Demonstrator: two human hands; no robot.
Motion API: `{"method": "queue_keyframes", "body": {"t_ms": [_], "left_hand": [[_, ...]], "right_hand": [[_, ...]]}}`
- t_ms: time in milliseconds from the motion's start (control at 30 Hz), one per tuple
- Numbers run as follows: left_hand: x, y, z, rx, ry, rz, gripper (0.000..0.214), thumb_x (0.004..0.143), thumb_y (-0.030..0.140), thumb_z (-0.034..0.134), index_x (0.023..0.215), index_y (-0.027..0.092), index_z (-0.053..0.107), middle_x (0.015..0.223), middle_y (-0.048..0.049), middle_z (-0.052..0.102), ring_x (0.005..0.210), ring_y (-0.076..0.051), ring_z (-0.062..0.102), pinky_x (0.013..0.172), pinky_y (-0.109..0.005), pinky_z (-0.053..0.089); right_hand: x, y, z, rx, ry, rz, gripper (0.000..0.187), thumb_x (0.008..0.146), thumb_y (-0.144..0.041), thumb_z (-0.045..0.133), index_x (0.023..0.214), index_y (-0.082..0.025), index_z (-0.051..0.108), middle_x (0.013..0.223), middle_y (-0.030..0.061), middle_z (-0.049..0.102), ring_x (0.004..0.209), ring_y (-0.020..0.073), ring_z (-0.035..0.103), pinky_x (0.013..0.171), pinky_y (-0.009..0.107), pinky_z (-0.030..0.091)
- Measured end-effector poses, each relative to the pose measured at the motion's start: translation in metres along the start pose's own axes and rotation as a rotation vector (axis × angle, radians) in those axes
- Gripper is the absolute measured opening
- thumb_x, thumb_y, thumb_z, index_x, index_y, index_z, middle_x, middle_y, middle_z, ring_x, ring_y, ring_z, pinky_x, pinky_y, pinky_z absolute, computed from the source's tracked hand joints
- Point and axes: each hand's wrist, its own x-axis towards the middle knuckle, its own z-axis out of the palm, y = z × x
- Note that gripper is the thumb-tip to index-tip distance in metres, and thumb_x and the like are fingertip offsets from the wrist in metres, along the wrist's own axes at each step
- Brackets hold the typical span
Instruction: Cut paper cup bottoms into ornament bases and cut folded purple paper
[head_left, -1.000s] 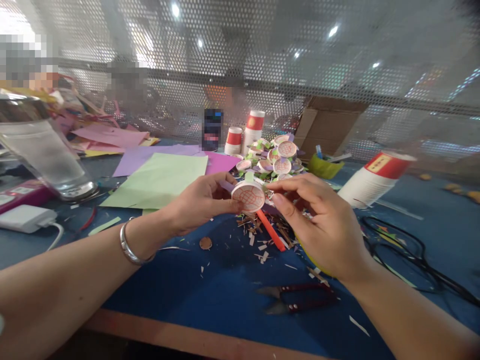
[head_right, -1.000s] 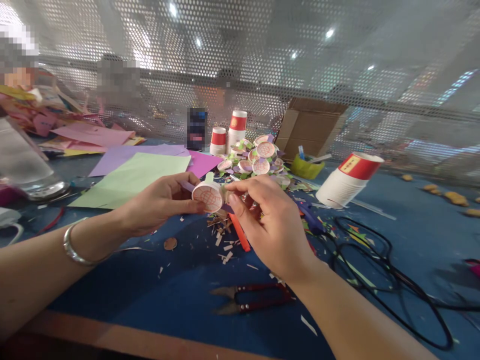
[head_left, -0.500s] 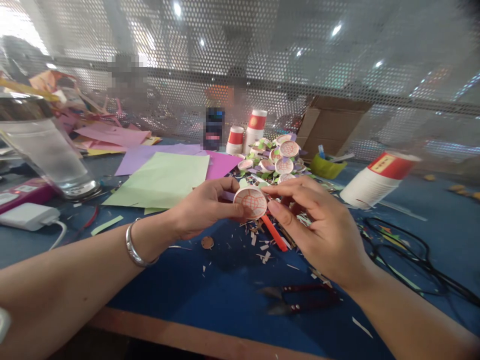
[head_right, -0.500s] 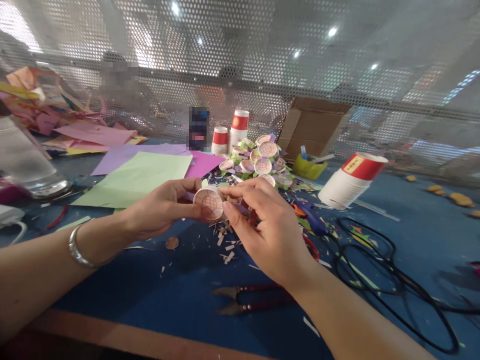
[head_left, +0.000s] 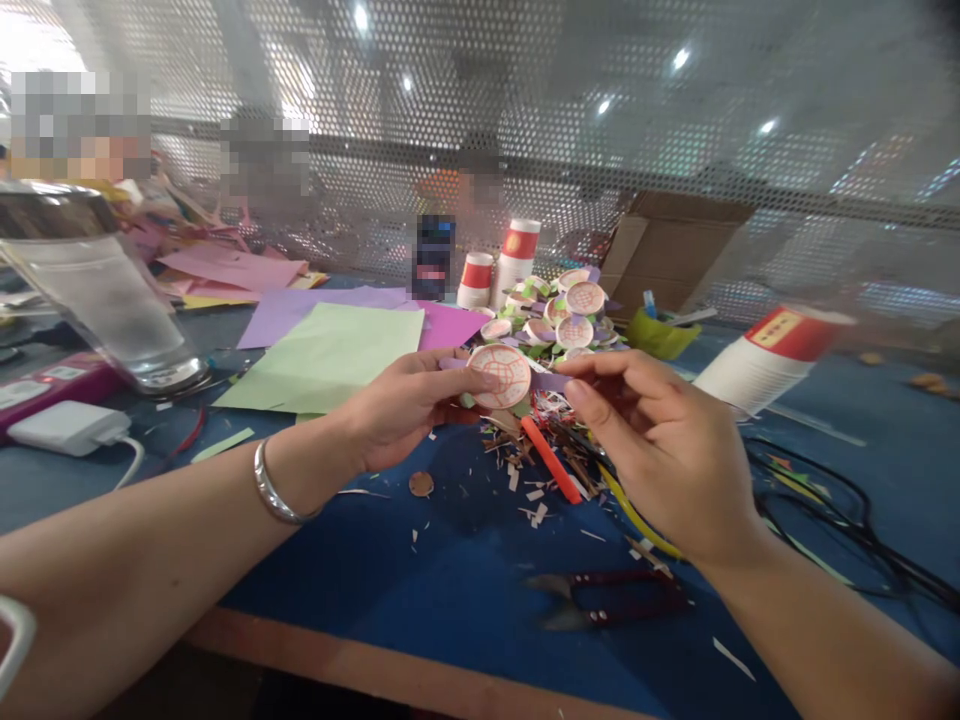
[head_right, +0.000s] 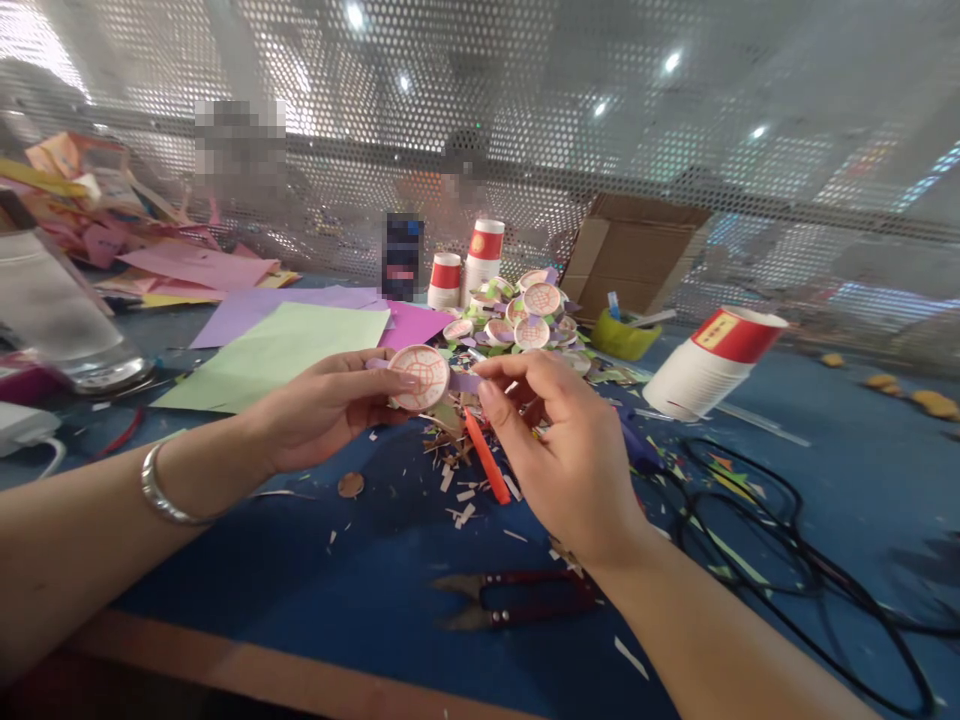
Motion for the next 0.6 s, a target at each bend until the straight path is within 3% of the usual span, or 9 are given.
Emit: {"method": "queue_keyframes", "body": {"t_ms": [267,600], "left_hand": [[-0.0006,0.0002,-0.0003,0.020,-0.014,-0.030,0.017,0.078,0.022,0.077,0.089,0.010,0.070,0.087,-0.0062,0.070,0.079,-0.014,0.065,0.072,-0.025,0.049],[-0.0010,-0.0031,-0.0016,0.108,-0.053,0.085,0.024,0.073,0.024,0.081,0.080,0.015,0.060,0.077,0.0004,0.066,0.068,-0.010,0.059,0.064,-0.024,0.042]], "right_hand": [[0.0030,0.0021,0.0036,0.098,-0.047,0.123,0.016,0.092,-0.031,0.066,0.104,-0.020,0.068,0.080,0.0009,0.068,0.068,0.0127,0.062,0.058,0.024,0.050],[0.0025,0.0092,0.0054,0.207,-0.068,0.224,0.016,0.091,-0.034,0.067,0.100,-0.020,0.070,0.068,-0.0016,0.063,0.056,0.0115,0.055,0.050,0.024,0.045]]}}
